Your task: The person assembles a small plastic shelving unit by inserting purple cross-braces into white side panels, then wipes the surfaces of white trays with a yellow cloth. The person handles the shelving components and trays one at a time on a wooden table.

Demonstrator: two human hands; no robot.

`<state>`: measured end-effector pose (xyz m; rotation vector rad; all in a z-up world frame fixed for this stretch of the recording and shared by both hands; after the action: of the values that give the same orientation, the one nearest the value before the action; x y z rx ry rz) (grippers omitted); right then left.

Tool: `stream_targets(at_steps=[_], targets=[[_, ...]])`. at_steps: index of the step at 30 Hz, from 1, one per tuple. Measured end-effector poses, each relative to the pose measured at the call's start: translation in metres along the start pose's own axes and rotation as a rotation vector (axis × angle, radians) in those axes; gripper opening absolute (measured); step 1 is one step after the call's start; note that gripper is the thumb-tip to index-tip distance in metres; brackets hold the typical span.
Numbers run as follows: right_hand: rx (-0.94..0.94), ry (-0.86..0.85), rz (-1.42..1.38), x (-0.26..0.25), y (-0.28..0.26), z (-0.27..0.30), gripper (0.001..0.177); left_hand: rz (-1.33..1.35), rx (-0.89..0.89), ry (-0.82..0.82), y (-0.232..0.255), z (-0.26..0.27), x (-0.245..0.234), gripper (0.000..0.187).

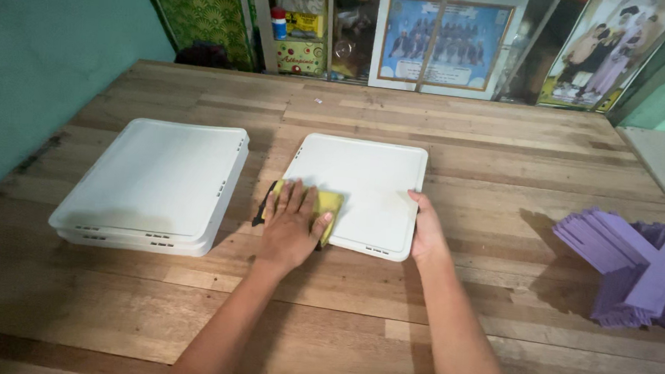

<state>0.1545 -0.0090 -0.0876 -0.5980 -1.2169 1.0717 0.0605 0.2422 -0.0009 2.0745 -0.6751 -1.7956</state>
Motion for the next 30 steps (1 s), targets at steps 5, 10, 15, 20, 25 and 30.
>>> stream_targets(at_steps=[5, 10, 15, 20, 25, 30], targets=[[-0.047, -0.092, 0.002, 0.003, 0.000, -0.002, 0.084, -0.083, -0.042, -0.074, 0.003, -0.008, 0.012, 0.079], [-0.131, -0.109, 0.039, 0.019, -0.012, 0.013, 0.094, -0.100, 0.100, -0.067, 0.044, -0.007, 0.027, 0.081], [-0.054, 0.027, 0.133, 0.026, -0.020, 0.035, 0.095, -0.076, 0.249, -0.149, 0.106, 0.005, 0.061, 0.082], [-0.031, 0.155, 0.065, 0.019, -0.027, 0.044, 0.095, 0.205, 0.437, -0.126, 0.128, 0.009, 0.069, 0.067], [-0.177, -0.011, 0.101, 0.028, -0.031, 0.037, 0.088, 0.067, 0.249, -0.141, 0.077, -0.011, 0.042, 0.061], [-0.143, 0.095, 0.242, 0.029, -0.034, 0.046, 0.080, -0.049, -0.060, 0.101, 0.019, -0.027, -0.005, 0.058]])
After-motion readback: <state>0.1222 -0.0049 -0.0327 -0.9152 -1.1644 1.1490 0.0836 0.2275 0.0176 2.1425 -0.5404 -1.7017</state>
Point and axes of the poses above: each hand's wrist, its own z-axis away from the middle knuckle, its own x-axis out of the palm, y = z × x, the point moved 4 cm from there along -z, towards the middle knuckle, and after that the axes turned 15 degrees about z, right-handed, at the moved point
